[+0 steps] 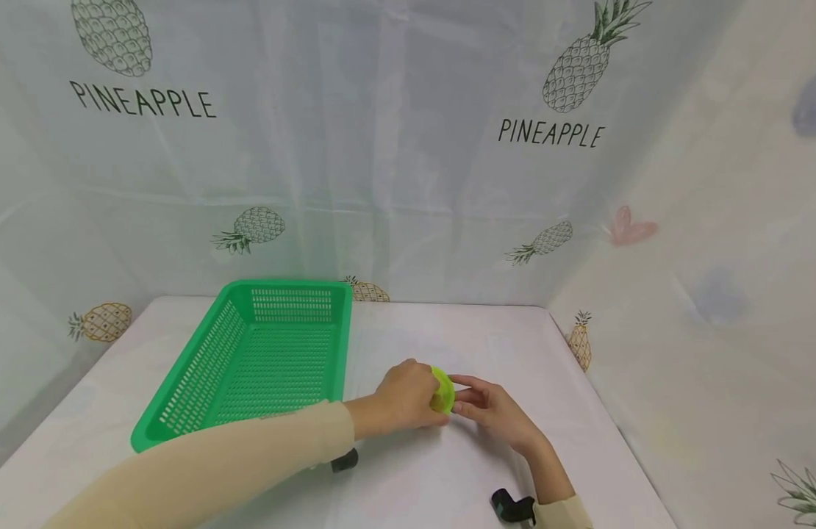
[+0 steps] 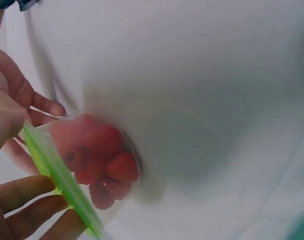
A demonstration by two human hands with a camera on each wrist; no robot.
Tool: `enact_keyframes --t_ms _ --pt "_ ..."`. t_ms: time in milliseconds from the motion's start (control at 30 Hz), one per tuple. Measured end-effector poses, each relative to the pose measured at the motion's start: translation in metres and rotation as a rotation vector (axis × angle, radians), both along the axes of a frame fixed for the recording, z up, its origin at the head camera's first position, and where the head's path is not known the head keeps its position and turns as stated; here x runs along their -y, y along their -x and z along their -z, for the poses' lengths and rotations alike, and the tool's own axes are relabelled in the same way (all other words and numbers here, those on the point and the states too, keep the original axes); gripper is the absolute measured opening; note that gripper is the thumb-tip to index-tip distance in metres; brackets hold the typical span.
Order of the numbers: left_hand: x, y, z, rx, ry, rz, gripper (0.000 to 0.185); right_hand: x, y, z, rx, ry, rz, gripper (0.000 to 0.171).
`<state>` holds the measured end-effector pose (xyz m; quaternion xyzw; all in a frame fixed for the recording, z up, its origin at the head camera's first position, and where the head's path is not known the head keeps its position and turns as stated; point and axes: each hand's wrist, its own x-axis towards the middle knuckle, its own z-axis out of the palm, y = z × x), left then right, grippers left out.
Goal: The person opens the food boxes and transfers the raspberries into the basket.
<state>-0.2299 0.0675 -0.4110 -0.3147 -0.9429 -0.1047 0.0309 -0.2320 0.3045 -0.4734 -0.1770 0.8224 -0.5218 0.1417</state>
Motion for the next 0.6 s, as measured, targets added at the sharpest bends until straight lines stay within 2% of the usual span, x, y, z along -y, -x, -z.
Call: enact_keyframes --t_ms 233,400,600 --pt "0.0031 -0.0027 0.0032 0.037 -0.057 0.017 0.044 0.0006 0.0003 0.0008 -0.02 -0.03 0.008 0.059" --pt "0.0046 -0.0029 0.001 0.021 -0.059 0.041 0.044 0.0017 0.0012 0.0005 -0.023 -0.037 0.01 0.058" --pt "0.0004 0.0017 0.0053 -0.01 -0.031 0.087 0.048 0.0015 0.0019 -0.0008 0.005 -0.026 0.015 0.062"
